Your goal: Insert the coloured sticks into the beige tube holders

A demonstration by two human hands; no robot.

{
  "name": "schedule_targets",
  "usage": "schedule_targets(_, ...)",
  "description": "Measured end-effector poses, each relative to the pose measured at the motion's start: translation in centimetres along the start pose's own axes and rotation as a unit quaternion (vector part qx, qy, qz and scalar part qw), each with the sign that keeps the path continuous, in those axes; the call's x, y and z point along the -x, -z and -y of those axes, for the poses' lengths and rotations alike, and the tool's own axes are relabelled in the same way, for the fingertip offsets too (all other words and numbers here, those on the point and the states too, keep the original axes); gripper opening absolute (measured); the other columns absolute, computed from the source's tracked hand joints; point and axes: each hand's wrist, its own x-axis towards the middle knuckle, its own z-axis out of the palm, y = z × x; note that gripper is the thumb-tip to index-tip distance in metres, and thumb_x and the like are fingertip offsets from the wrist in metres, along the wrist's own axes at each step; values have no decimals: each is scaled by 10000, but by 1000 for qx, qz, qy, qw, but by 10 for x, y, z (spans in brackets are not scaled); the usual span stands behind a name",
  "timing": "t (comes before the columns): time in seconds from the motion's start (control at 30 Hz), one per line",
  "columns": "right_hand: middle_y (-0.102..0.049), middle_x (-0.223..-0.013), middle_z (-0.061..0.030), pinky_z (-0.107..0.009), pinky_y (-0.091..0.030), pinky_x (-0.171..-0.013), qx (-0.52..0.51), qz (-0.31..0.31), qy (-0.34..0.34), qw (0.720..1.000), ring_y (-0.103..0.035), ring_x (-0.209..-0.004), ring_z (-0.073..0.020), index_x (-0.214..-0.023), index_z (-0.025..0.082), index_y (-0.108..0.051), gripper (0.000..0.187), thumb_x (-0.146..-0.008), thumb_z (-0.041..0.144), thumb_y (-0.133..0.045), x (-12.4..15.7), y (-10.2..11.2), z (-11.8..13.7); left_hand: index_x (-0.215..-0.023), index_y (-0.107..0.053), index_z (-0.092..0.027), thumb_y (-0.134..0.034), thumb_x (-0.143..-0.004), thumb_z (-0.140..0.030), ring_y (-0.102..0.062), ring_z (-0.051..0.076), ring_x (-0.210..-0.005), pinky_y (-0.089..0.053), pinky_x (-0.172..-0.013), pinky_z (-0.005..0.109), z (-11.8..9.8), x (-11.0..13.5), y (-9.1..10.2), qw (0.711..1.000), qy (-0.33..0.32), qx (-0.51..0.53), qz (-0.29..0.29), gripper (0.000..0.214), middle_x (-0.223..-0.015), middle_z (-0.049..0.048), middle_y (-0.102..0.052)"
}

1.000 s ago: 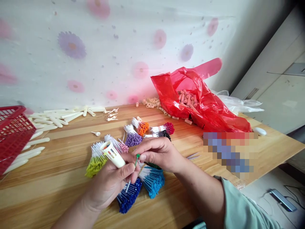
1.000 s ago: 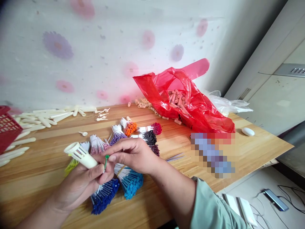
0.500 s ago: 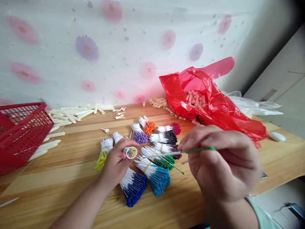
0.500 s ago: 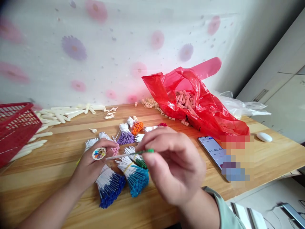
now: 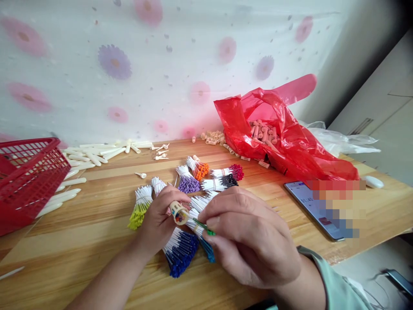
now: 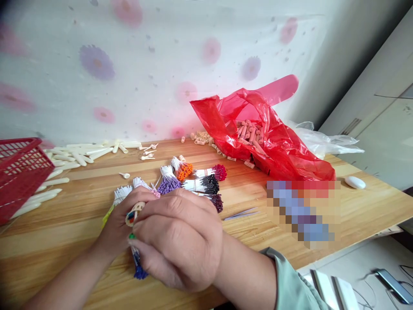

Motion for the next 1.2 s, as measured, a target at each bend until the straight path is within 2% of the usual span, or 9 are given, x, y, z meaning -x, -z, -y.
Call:
schedule_targets(0.2,-694,-845,-84,-277,-558,-711,15,-18,3,1000,-662,-798,-158,-958,186,-574,185,-817,73,-537,4,-16,-14,-875,-608,-203,-544,-858,-374,-555,205,-803,-444,-717,321,7,1,0,999,-6,-45,2,183,-824,36,-570)
schedule_targets(0.33,-675,-874,-88,-302,-529,-695,53,-3,-18,998,-628,-777,-159,-941,167,-602,149,-826,88,-552,8,-18,-26,-1011,-581,-195,-494,-883,-460,-541,221,-881,-430,-765,323,9,2,4,994,-20,-111,3,307,-911,58,-564)
schedule_targets(0.47,-627,-889,-79,-310,-492,-704,103,25,-39,994,-572,-781,-155,-911,158,-628,127,-824,93,-563,12,-16,-34,-1158,-538,-201,-352,-920,-517,-508,240,-994,-410,-844,336,8,2,7,985,-27,-170,2,438,-1028,88,-538)
schedule_targets(0.63,-568,-840,-42,-289,-455,-671,129,36,-72,988,-518,-772,-148,-800,181,-631,94,-830,118,-568,15,-19,-40,-1058,-596,-172,-348,-925,-498,-513,237,-944,-419,-794,320,8,1,7,971,-69,-228,-19,431,-964,89,-523)
schedule_targets(0.8,-546,-821,-33,-285,-453,-692,98,26,-103,990,-514,-775,-143,-760,170,-612,104,-827,107,-563,15,-23,-42,-968,-613,-160,-392,-922,-466,-527,218,-853,-416,-750,315,9,0,7,953,-109,-278,-46,380,-901,74,-525)
schedule_targets(0.93,-537,-834,-27,-270,-456,-729,29,-2,-153,988,-530,-810,-135,-764,167,-612,104,-800,77,-574,16,-27,-41,-974,-601,-171,-441,-926,-390,-525,213,-842,-416,-742,321,8,0,7,935,-139,-317,-75,276,-899,68,-523)
schedule_targets(1.1,-579,-883,-40,-301,-457,-800,-60,-61,-220,972,-567,-857,-147,-776,174,-633,83,-807,113,-587,19,-38,-38,-985,-584,-189,-453,-927,-351,-516,211,-818,-419,-724,324,6,1,8,914,-161,-354,-113,216,-885,59,-517)
schedule_targets(1.2,-596,-972,-61,-324,-461,-853,-132,-60,-252,957,-580,-925,-156,-821,181,-672,111,-842,157,-566,19,-41,-36,-998,-578,-194,-462,-923,-351,-518,213,-826,-420,-737,329,7,1,9,916,-155,-348,-122,209,-893,59,-521)
